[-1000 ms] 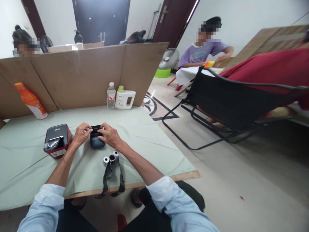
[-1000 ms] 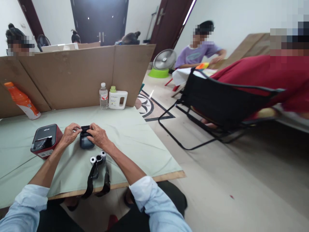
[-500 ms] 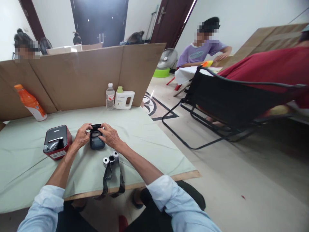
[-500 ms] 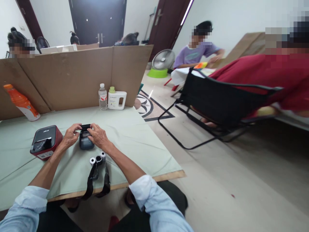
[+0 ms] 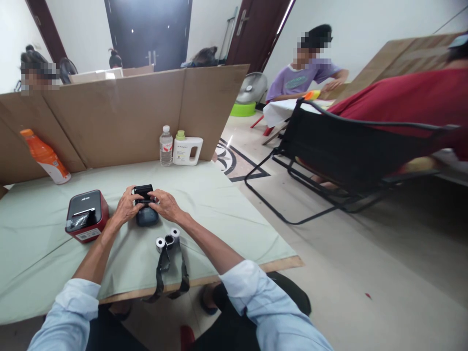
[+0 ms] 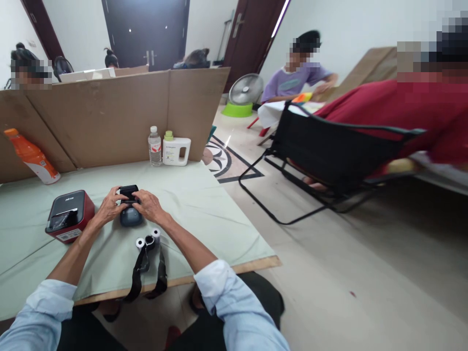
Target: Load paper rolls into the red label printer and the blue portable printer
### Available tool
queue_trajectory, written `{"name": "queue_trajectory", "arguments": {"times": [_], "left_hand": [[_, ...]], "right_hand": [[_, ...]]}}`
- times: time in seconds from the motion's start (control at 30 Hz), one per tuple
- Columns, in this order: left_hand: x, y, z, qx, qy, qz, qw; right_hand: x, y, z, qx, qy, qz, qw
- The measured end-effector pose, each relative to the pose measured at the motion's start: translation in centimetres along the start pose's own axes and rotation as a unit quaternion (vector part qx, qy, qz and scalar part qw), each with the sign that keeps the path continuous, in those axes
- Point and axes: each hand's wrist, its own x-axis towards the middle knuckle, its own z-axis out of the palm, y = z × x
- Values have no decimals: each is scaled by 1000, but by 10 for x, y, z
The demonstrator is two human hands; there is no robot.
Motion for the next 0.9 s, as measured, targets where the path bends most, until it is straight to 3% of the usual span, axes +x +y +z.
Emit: {"name": "queue_trajectory", "arguments": {"times": [0.27,0.5,0.73,0.9], "left_hand": [[6,5,4,-1,35,-3,999],[1,10,-9,-1,-11,-13,1000],[2,2,-17,-10,-53,-42,998],[4,-1,-14,-45,-63,-57,995]], "right_hand": [[13,-15,-4,-56,-9,-9,998],[19,-33,-16,-75,-63,25,995],[19,-36,-23,-13,-11,0,1000],[17,-40,-41,74,49,-21,996]]}}
